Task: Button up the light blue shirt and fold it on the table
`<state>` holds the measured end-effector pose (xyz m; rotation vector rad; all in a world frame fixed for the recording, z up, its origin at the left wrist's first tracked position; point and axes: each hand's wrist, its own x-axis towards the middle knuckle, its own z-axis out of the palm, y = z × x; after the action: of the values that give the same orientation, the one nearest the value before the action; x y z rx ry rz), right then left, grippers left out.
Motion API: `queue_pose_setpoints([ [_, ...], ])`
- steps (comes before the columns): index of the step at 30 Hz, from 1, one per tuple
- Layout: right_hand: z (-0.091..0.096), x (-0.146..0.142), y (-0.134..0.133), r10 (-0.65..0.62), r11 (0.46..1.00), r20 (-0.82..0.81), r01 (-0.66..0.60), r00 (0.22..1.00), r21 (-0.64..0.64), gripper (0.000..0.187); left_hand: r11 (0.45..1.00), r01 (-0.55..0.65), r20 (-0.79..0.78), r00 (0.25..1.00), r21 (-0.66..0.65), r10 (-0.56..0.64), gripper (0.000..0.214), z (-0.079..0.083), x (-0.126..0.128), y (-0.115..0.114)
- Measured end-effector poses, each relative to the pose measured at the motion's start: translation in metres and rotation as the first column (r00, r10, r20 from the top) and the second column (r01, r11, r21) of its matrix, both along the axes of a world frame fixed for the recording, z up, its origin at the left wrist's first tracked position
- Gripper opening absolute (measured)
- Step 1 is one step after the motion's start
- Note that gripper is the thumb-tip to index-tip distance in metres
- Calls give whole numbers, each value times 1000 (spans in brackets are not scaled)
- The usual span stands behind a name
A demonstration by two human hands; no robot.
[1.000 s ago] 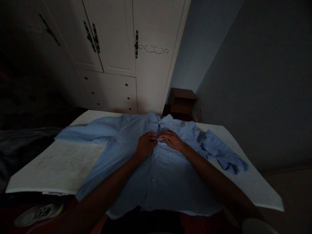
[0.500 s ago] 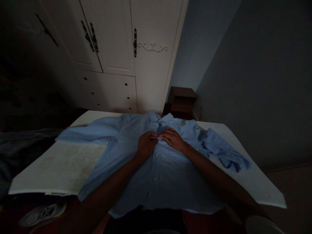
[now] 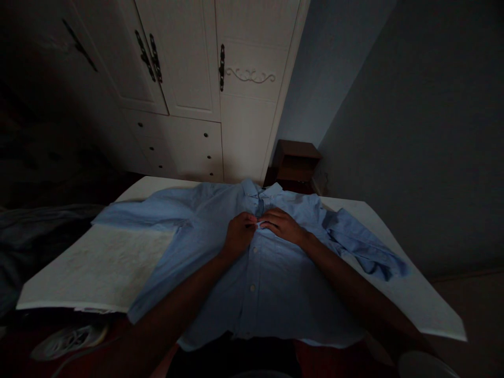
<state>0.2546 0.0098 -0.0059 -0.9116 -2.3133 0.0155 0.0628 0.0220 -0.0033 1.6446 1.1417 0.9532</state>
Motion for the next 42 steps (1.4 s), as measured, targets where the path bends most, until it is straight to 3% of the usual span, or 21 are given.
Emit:
queue_pose_setpoints([
  [8, 0, 0, -3, -6, 999, 56, 9, 998, -48, 27, 997, -9, -107, 994, 71, 16, 16, 1, 1, -2],
  [14, -2, -2, -6, -68, 997, 128, 61, 990, 54, 26, 992, 7, -150, 989, 123, 12, 19, 1, 1, -2],
  [22, -4, -2, -4, -67, 996, 145, 56, 987, 76, 22, 967, 164, -211, 970, 193, -123, 14, 3, -6, -2],
  [42, -10, 2, 0, -63, 998, 111, 64, 992, -8, 30, 967, 174, -315, 943, 185, -109, 21, 8, -5, -3],
])
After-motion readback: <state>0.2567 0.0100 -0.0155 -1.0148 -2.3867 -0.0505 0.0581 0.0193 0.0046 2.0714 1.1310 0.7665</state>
